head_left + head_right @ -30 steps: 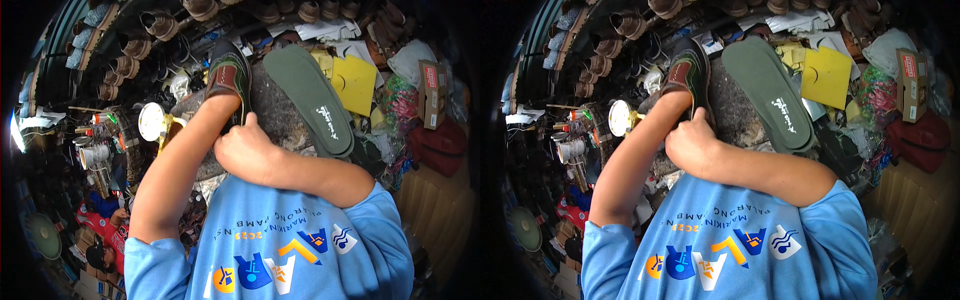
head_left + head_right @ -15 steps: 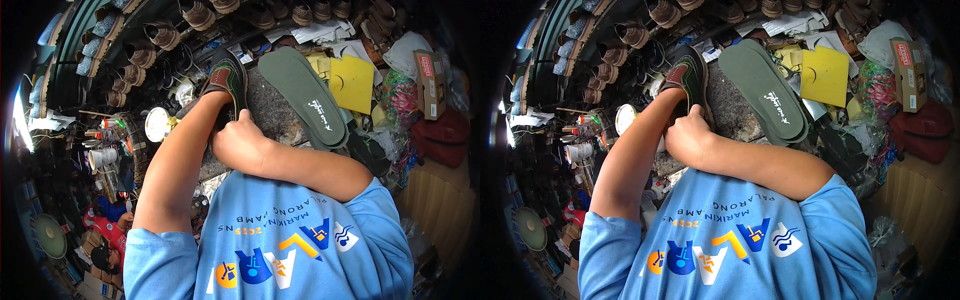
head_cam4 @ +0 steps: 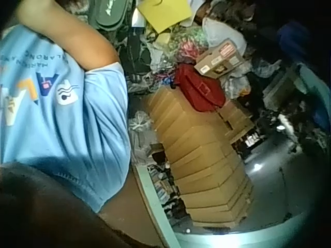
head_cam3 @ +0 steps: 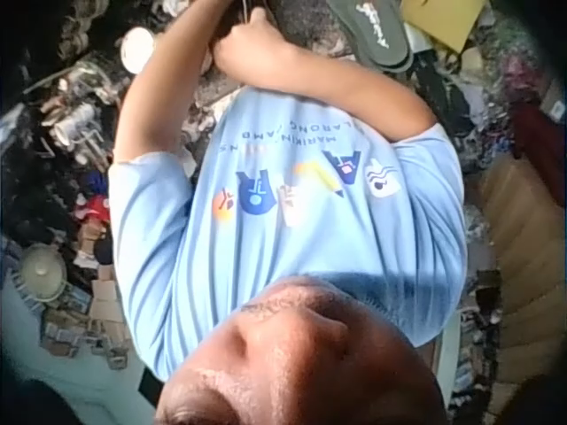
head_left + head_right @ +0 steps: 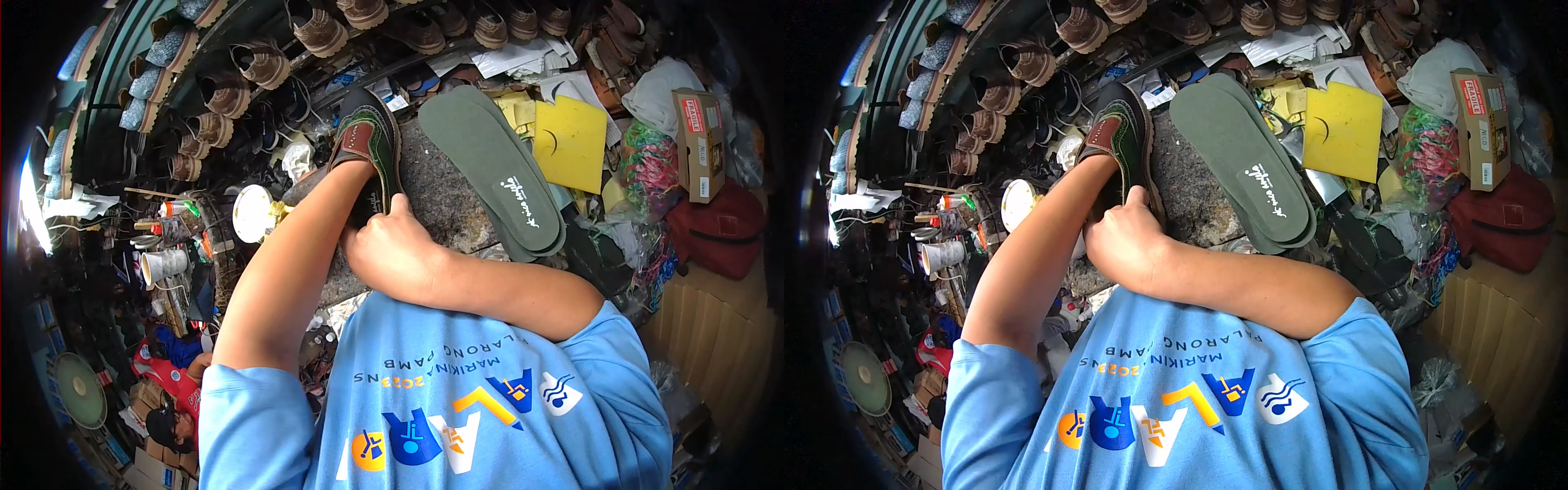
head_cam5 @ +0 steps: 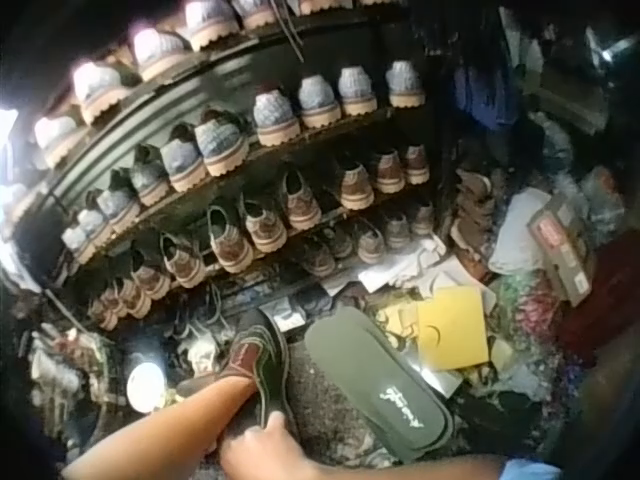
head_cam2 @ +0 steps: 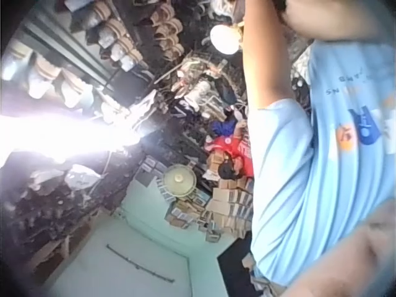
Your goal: Applying adhesive to the interior of a shoe and inserting a matching insole.
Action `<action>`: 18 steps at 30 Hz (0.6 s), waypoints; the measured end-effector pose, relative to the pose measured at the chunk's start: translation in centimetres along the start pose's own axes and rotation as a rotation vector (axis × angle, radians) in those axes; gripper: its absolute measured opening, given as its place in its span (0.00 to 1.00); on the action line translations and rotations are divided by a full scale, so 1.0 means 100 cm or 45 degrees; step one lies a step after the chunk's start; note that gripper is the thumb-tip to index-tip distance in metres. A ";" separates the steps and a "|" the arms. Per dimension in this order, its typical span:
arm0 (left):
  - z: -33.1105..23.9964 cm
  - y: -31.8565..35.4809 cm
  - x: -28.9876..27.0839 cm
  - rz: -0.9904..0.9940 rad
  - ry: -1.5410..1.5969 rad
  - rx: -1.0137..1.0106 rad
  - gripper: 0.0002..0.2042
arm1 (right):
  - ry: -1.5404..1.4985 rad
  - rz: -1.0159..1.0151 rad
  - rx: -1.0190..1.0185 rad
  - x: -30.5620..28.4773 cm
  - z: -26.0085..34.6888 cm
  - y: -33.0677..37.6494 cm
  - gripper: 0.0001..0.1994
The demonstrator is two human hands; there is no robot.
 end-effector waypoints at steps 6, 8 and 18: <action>0.008 -0.005 0.012 0.051 0.030 0.023 0.27 | -0.070 -0.030 -0.020 0.002 0.002 -0.007 0.04; 0.012 -0.006 0.015 0.051 0.031 0.020 0.27 | -0.070 0.020 0.000 0.004 0.002 -0.010 0.03; -0.027 0.063 -0.012 -0.178 -0.246 0.159 0.18 | -0.076 0.037 -0.024 0.000 0.001 0.002 0.05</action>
Point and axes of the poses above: each hand's wrist, its own y-axis away from the middle knuckle, its own x-axis out of the palm, z = x × y, the point moved 8 cm from there along -y, towards the middle knuckle, and after that the axes turned 15 degrees about -x, right-handed, at the moved point
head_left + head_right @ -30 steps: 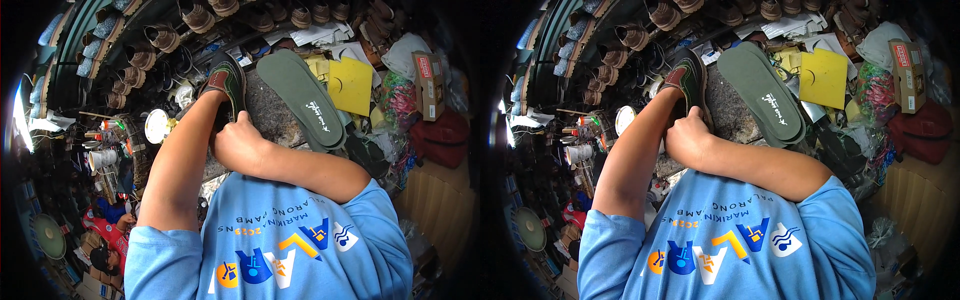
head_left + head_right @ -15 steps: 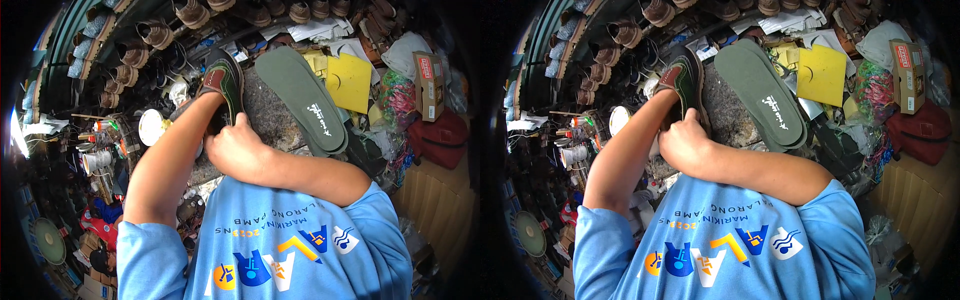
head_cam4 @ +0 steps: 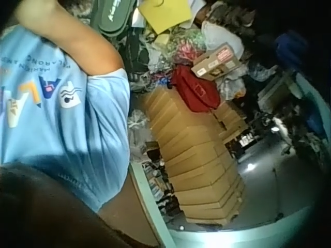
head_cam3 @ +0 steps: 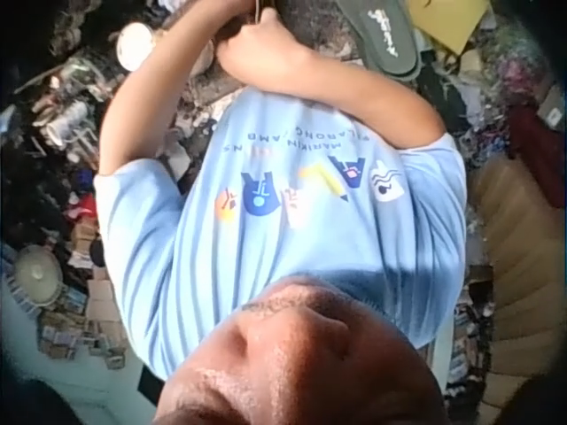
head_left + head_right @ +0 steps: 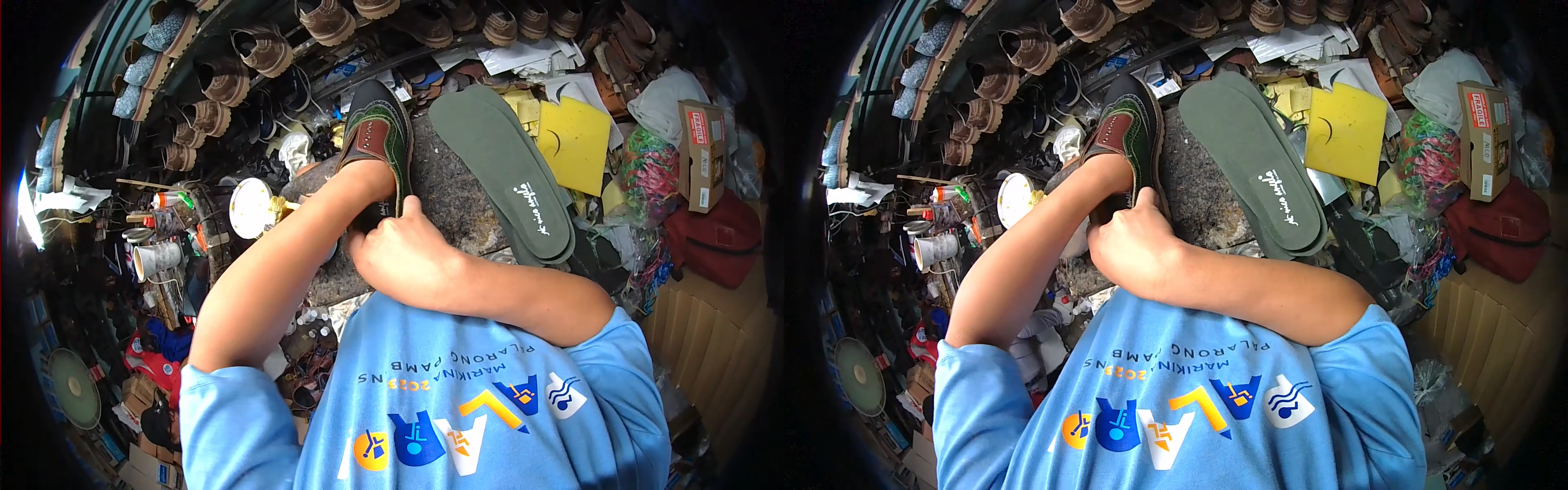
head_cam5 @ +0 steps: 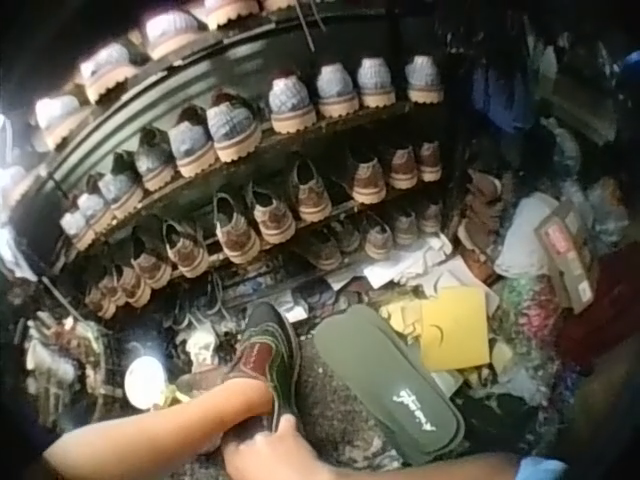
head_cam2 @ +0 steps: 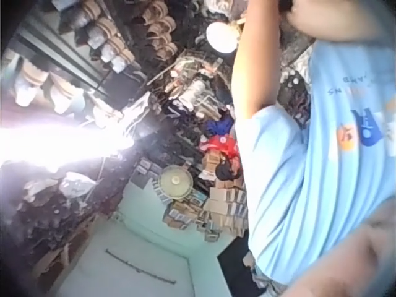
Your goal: Applying adhesive to the interior of a shoe and inserting a matching insole.
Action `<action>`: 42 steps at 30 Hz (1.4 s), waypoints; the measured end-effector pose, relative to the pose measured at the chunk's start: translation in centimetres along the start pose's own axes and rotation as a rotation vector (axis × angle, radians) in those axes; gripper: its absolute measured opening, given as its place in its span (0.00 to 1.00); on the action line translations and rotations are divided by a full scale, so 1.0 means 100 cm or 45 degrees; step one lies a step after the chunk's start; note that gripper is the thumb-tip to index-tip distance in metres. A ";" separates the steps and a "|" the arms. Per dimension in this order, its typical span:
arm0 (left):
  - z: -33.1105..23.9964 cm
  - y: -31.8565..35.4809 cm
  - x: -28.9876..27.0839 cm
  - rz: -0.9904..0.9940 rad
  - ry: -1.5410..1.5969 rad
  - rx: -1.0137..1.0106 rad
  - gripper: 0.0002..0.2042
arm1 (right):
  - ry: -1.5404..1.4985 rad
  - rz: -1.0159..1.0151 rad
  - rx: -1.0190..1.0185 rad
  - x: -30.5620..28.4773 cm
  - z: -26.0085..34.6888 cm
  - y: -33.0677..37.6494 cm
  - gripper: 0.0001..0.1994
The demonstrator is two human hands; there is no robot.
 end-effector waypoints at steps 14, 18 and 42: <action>0.053 0.145 -0.069 0.202 1.034 0.148 0.13 | 0.343 0.082 -0.393 -0.046 -0.028 0.003 0.04; 0.023 0.138 -0.017 0.285 0.745 0.174 0.09 | 0.333 0.468 -0.347 -0.023 -0.037 -0.018 0.06; 0.033 0.141 -0.012 0.362 0.506 0.262 0.10 | 0.140 0.505 -0.201 -0.008 -0.026 -0.008 0.06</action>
Point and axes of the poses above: each hand's wrist, its own y-axis away from the middle knuckle, its own x-axis out of the palm, z = x × y, the point moved 8 cm from there along -y, towards the middle knuckle, and after that the axes turned 15 degrees about -x, right-handed, at the moved point
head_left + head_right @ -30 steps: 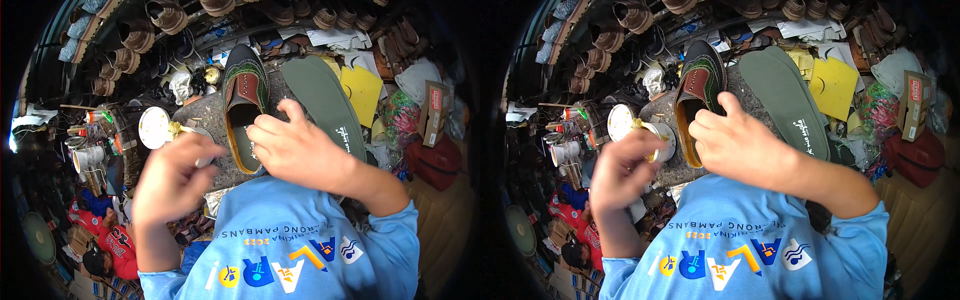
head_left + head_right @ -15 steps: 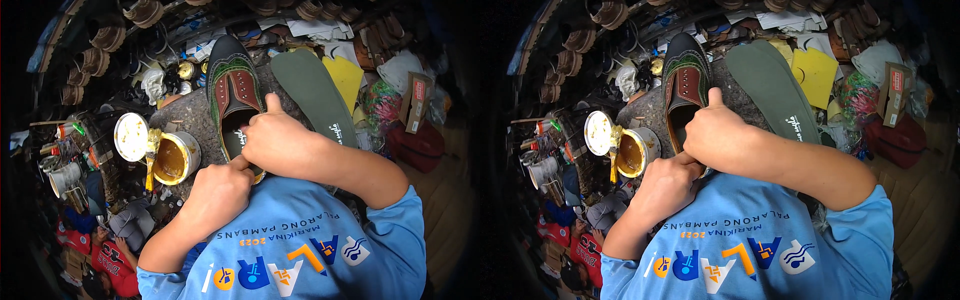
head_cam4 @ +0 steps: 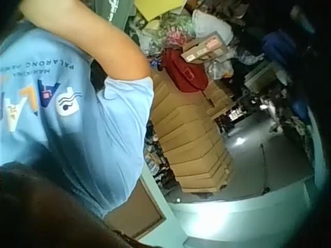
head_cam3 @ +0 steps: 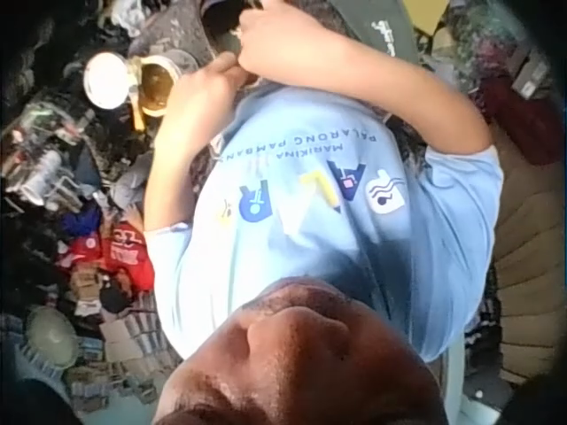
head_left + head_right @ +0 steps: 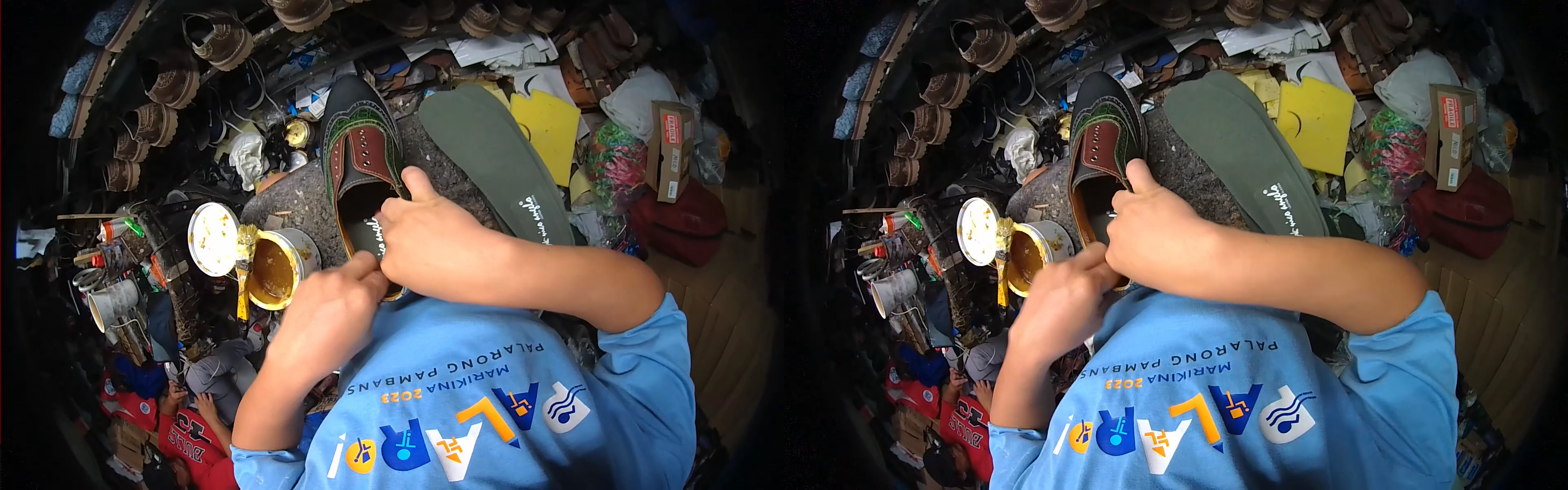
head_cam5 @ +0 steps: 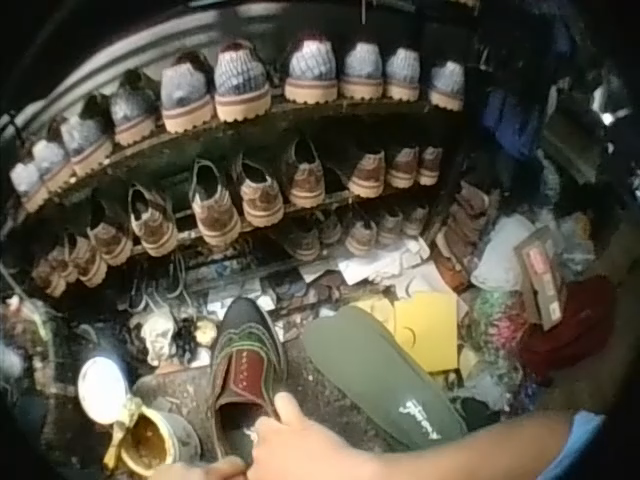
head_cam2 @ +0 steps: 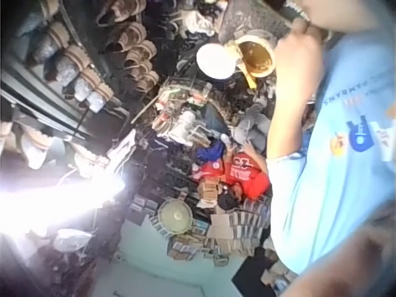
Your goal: Applying adhesive to the interior of a shoe and inserting a matching insole.
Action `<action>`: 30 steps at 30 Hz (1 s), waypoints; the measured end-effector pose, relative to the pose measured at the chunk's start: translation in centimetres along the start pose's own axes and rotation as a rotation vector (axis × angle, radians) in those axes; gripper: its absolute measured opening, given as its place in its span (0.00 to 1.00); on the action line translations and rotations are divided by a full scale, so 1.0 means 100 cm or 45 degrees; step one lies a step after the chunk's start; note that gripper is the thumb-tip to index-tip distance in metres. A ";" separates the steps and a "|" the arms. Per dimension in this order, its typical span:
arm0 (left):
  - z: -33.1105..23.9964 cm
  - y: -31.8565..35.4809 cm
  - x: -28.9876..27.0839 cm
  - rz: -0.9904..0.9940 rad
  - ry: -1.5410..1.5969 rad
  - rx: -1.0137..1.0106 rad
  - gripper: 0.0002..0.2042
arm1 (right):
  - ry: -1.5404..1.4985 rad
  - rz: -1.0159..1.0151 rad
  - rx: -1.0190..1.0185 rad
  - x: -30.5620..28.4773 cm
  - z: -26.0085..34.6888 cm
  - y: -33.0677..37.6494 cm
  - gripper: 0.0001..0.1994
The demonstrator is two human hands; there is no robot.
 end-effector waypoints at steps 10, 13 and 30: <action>0.073 0.055 -0.090 -0.875 0.656 -0.165 0.16 | -0.366 -1.136 0.143 -0.044 0.001 0.082 0.06; 0.089 0.060 -0.067 -0.790 0.722 -0.299 0.12 | -0.416 -1.226 0.316 -0.052 -0.018 0.109 0.13; 0.072 0.053 0.004 -0.419 1.962 -0.250 0.11 | -0.341 -0.663 0.190 -0.059 -0.011 0.024 0.15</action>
Point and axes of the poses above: each hand's wrist, its own y-axis away from the middle knuckle, its own x-axis out of the palm, z = x × y, the point moved 8 cm from there along -y, towards the middle knuckle, and after that the axes turned 15 degrees about -x, right-handed, at the moved point
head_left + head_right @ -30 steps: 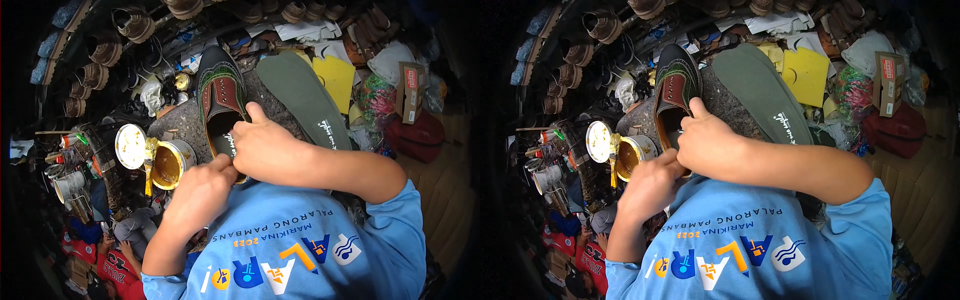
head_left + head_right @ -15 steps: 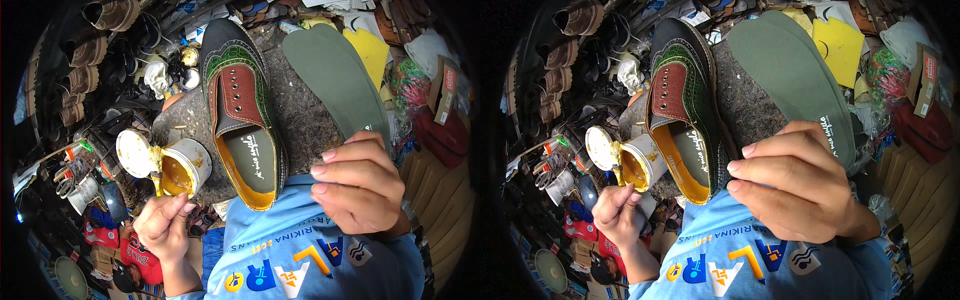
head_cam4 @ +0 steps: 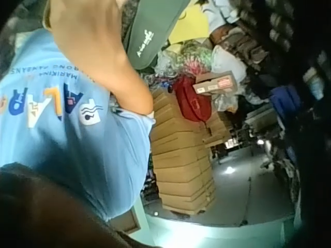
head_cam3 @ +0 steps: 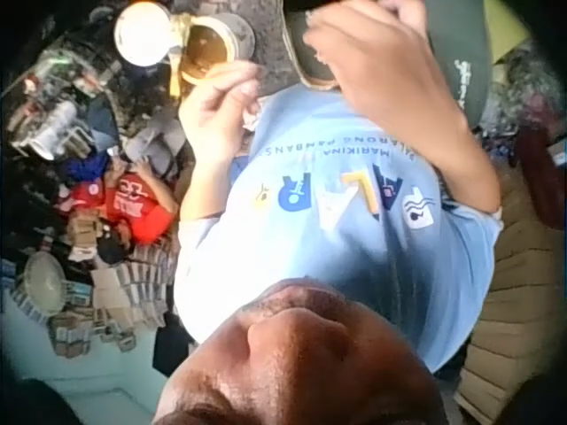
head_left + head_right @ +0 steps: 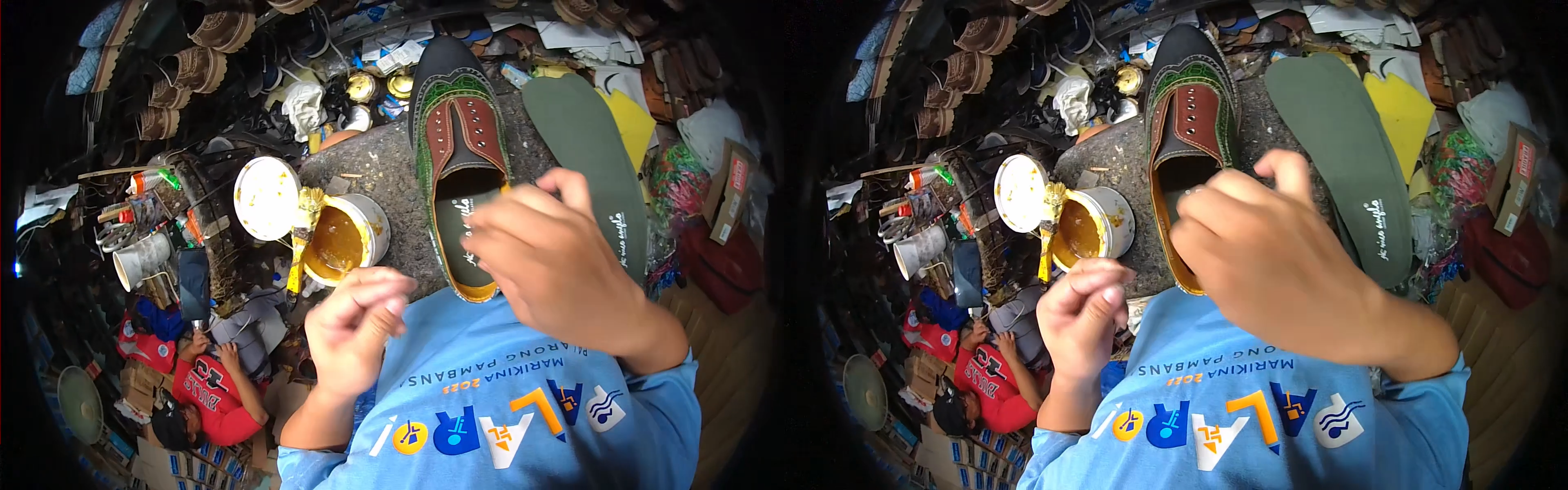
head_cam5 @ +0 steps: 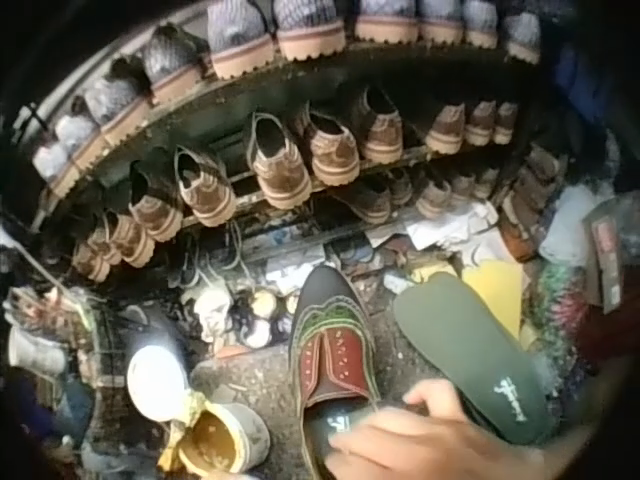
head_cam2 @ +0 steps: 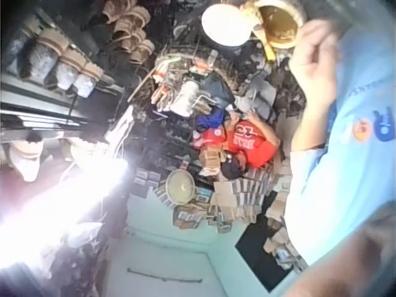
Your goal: Applying adhesive to the interior of a shoe and inserting a matching insole.
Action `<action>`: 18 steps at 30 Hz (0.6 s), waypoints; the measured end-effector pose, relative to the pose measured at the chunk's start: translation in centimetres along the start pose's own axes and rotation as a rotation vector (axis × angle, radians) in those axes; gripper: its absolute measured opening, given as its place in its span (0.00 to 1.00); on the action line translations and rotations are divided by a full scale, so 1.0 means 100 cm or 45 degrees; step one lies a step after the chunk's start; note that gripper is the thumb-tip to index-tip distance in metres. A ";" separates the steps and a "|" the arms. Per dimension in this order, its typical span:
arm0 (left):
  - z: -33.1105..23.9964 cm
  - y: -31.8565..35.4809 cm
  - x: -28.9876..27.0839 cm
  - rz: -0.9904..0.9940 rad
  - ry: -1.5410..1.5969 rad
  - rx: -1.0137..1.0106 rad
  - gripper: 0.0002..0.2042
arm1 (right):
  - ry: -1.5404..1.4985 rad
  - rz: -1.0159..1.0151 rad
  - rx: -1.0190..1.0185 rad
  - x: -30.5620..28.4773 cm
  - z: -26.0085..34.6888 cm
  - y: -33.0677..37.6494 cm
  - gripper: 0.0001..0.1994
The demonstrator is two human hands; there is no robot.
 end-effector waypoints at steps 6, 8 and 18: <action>-0.024 0.005 0.066 0.061 -1.247 0.570 0.17 | 0.285 0.836 0.204 0.052 -0.013 -0.028 0.16; -0.020 -0.002 0.076 0.121 -1.390 0.525 0.15 | 0.423 0.955 0.204 0.064 -0.016 -0.039 0.16; -0.006 -0.026 0.093 0.257 -1.728 0.543 0.05 | 0.482 1.186 0.449 0.084 -0.044 -0.029 0.09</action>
Point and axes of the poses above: each hand's wrist, its own y-axis away from the middle knuckle, its own x-axis out of the palm, z = x × y, the point moved 8 cm from there along -y, towards the middle knuckle, and after that the axes turned 15 degrees about -x, right-handed, at the moved point
